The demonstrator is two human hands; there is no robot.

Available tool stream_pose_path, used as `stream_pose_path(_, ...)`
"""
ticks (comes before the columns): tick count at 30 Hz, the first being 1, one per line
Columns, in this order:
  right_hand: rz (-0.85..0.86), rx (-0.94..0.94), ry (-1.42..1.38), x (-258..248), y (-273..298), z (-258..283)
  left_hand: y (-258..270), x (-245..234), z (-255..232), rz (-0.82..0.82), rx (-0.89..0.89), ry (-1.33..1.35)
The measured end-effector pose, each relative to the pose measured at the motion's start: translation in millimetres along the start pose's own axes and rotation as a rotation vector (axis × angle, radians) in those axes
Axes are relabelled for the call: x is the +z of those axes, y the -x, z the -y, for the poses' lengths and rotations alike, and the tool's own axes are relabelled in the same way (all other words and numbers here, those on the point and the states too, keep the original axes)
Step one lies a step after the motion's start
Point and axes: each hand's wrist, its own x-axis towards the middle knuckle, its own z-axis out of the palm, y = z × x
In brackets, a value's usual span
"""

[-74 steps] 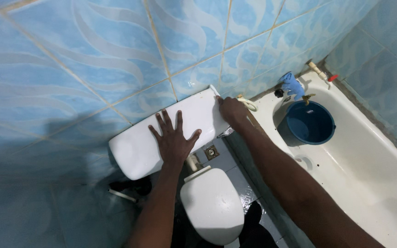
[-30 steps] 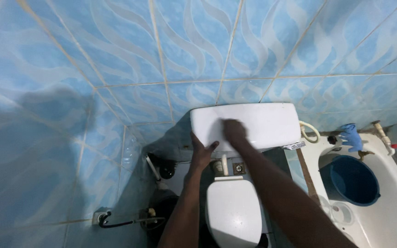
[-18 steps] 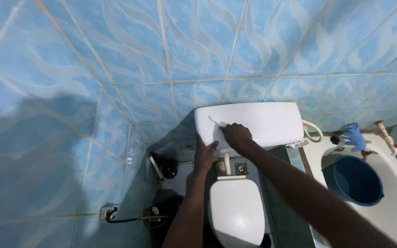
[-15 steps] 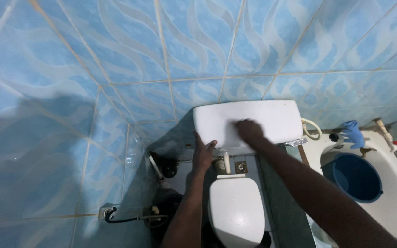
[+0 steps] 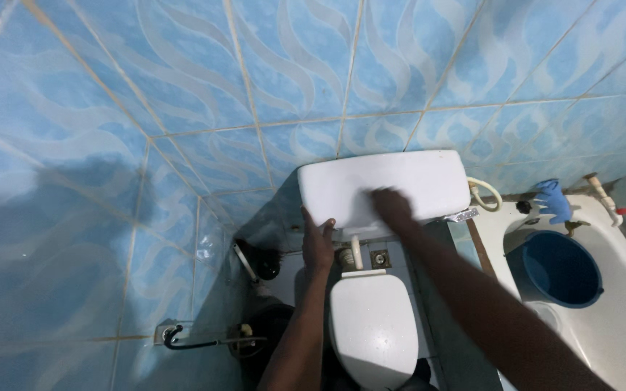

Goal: The person cleans the exterior of a toilet tank by applying a liquid cleaner from a spray bottle and wiping the lid and sides with a cloth.

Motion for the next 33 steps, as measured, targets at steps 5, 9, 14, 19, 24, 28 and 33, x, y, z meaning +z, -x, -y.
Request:
stream_pose_path(5,0.081,0.528,-0.178,-39,29,-118,-1,-11,0,0.041,-0.035,-0.032)
stream_pose_path(9,-0.177,0.38,-0.185,-15,88,-116,-8,-5,14,0.005,0.132,0.067)
stream_pose_path(14,-0.339,-0.032,-0.202,70,123,17,-1,-1,2,0.043,-0.115,-0.077)
stream_pose_path(19,0.062,0.194,-0.413,63,109,56,7,0,-5,-0.011,-0.067,-0.11)
stream_pose_path(24,-0.091,0.296,-0.223,52,116,-87,4,-3,3,0.017,-0.049,-0.098)
stream_pose_path(28,-0.12,0.635,-0.291,-3,129,-148,0,-1,7,0.04,-0.075,-0.098)
stream_pose_path(33,-0.214,0.687,-0.348,52,136,-102,-2,3,4,0.069,-0.122,-0.107)
